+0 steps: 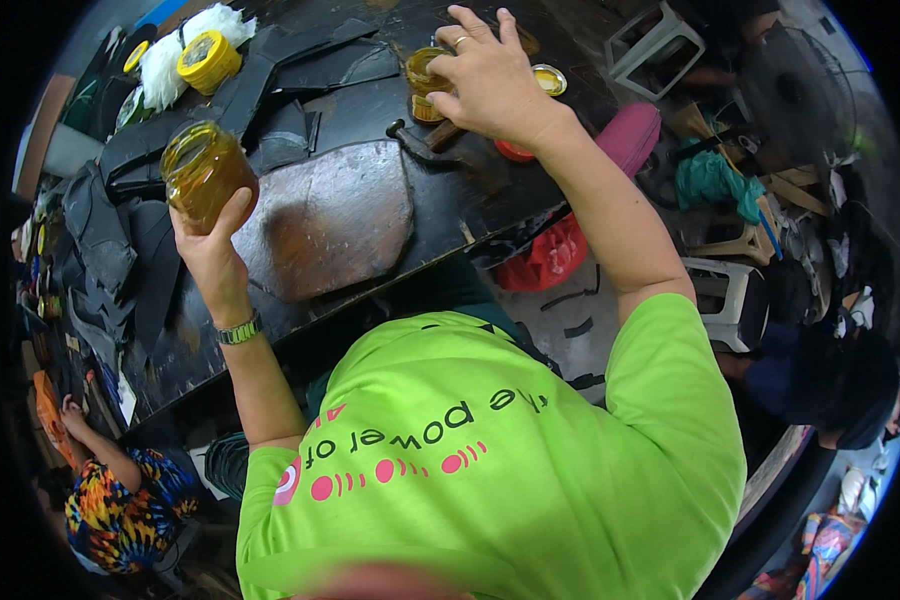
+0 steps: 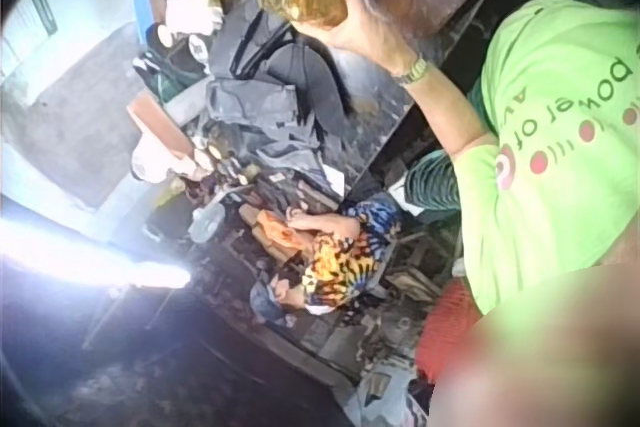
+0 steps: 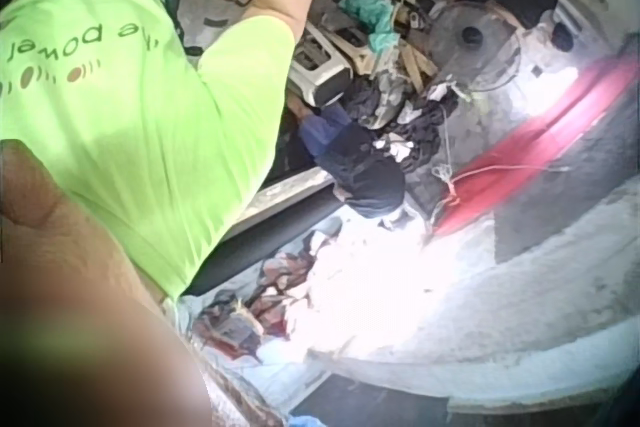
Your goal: The person applies a viscous adhesive from a jar to the edges of a black shoe-like object and then to several teal helmet fragments. They repeatedly dip fingers into the jar, spread the substance along seams, and reposition the pieces on a cluttered workbench.
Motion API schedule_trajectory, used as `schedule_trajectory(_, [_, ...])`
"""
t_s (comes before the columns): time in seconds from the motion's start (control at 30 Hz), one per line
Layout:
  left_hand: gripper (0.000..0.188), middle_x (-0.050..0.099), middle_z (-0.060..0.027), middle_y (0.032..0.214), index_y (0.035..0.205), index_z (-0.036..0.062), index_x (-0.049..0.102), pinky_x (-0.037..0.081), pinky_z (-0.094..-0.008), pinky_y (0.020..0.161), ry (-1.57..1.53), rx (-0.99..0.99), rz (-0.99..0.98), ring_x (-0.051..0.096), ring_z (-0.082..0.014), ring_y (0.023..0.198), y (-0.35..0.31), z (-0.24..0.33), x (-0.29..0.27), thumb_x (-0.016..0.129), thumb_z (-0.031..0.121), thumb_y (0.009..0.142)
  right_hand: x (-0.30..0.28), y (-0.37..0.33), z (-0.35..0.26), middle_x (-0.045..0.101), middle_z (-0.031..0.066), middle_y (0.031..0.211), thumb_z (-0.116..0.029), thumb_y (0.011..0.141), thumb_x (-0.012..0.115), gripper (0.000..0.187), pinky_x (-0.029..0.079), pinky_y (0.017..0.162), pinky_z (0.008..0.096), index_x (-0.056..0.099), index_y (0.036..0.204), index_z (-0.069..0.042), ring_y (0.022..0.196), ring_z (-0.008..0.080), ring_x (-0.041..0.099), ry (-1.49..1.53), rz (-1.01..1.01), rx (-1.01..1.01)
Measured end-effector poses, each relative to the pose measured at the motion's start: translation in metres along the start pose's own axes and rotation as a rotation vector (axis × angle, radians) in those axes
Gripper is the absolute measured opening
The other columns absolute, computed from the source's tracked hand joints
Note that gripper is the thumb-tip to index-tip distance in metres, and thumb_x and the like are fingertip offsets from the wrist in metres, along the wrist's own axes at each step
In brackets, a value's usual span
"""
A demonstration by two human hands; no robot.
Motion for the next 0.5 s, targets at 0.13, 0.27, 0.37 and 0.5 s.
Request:
schedule_trajectory(0.13, [0.077,0.064,-0.0119,0.125,0.137,-0.001,0.047,0.055,-0.0329,0.096,0.114,0.073,-0.097,0.066,-0.0205,0.111,0.003,0.012,0.012,0.087,-0.002,0.072,-0.003,0.009,0.001,0.058,0.0127,0.139,-0.048,0.094,0.065,0.037,0.018,0.118,0.0625,0.078,0.108,-0.016,0.146,0.0305,0.035,0.07,0.038,0.046])
schedule_trajectory(0.27, [0.083,0.063,-0.0143,0.126,0.14,-0.002,0.043,0.055,-0.0319,0.097,0.185,0.14,-0.188,0.066,-0.021,0.113,0.009,0.021,0.032,0.089,0.002,0.071,-0.014,0.009,-0.012,0.06,0.0146,0.136,-0.05,0.091,0.067,0.041,0.026,0.115,0.0601,0.077,0.112,-0.016,0.136,0.0319,0.046,0.078,0.132,0.005])
schedule_trajectory(0.37, [0.084,0.063,-0.0151,0.127,0.141,-0.0024,0.042,0.056,-0.0318,0.096,0.202,0.163,-0.238,0.066,-0.0211,0.113,0.018,0.024,0.046,0.089,0.001,0.071,-0.032,0.008,-0.019,0.059,0.0129,0.137,-0.038,0.094,0.067,0.038,0.029,0.114,0.0588,0.069,0.126,-0.017,0.134,0.0314,0.049,0.195,0.231,0.012])
schedule_trajectory(0.5, [0.083,0.063,-0.0146,0.125,0.14,-0.0023,0.043,0.056,-0.0313,0.096,0.15,0.148,-0.262,0.066,-0.0214,0.112,0.026,0.021,0.064,0.088,0.0,0.071,-0.061,0.009,-0.005,0.057,0.0215,0.132,-0.021,0.08,0.077,0.07,0.042,0.107,0.0445,0.052,0.144,-0.014,0.126,0.0415,0.052,0.475,0.457,0.059])
Point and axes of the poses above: each hand's wrist, its own y-axis towards the middle knuckle, its own x-axis out of the palm, z = x × y, the point moved 4 cm from there along y, towards the middle knuckle
